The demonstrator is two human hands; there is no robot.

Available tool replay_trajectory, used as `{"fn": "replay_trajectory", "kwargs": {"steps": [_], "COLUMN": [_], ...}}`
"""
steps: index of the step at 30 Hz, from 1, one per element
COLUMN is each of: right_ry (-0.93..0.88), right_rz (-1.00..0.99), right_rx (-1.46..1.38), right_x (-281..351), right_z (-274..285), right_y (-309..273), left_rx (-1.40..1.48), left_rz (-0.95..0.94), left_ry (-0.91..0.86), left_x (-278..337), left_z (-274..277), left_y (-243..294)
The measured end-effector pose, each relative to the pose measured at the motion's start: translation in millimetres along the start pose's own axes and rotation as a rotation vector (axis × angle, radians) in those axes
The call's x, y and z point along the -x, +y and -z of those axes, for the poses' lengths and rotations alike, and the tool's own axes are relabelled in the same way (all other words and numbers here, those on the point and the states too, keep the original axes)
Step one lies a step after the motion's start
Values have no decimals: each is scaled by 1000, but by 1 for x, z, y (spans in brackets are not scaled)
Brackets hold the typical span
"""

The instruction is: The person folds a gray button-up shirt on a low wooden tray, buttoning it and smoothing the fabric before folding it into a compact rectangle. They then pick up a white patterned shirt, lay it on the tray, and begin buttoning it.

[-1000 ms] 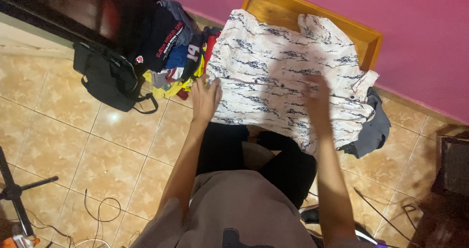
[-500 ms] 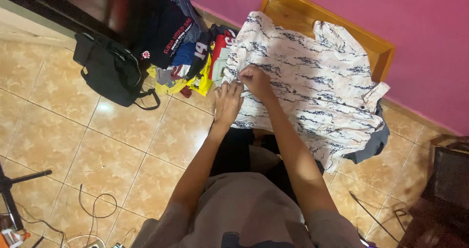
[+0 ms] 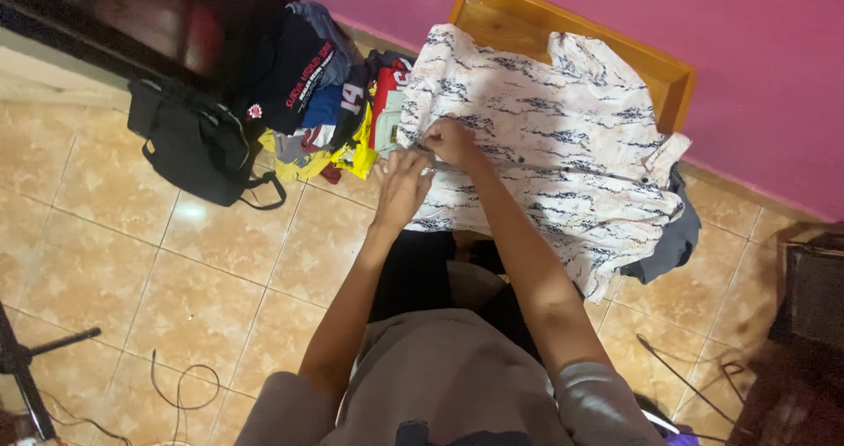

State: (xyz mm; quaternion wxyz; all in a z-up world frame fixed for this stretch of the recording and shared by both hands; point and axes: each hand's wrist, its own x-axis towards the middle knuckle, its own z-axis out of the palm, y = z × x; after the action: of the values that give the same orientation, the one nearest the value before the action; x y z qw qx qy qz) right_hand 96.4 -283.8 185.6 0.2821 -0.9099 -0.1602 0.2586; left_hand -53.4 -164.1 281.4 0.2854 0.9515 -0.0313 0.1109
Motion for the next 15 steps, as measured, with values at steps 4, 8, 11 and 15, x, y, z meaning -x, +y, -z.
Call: {"fn": "replay_trajectory", "kwargs": {"steps": [4, 8, 11, 15], "right_ry": [3, -2, 18, -22], "right_rz": [74, 103, 94, -15], "right_rx": [-330, -487, -523, -625], "right_x": [20, 56, 61, 89], "right_z": [18, 54, 52, 67], "right_y": [-7, -21, -13, -35], "left_rx": [1, 69, 193, 258], "left_rz": [19, 5, 2, 10], "left_ry": [61, 80, 57, 18], "left_x": [-10, -22, -32, -40], "left_z": [12, 6, -16, -4], "left_y": [-3, -14, -32, -20]}}
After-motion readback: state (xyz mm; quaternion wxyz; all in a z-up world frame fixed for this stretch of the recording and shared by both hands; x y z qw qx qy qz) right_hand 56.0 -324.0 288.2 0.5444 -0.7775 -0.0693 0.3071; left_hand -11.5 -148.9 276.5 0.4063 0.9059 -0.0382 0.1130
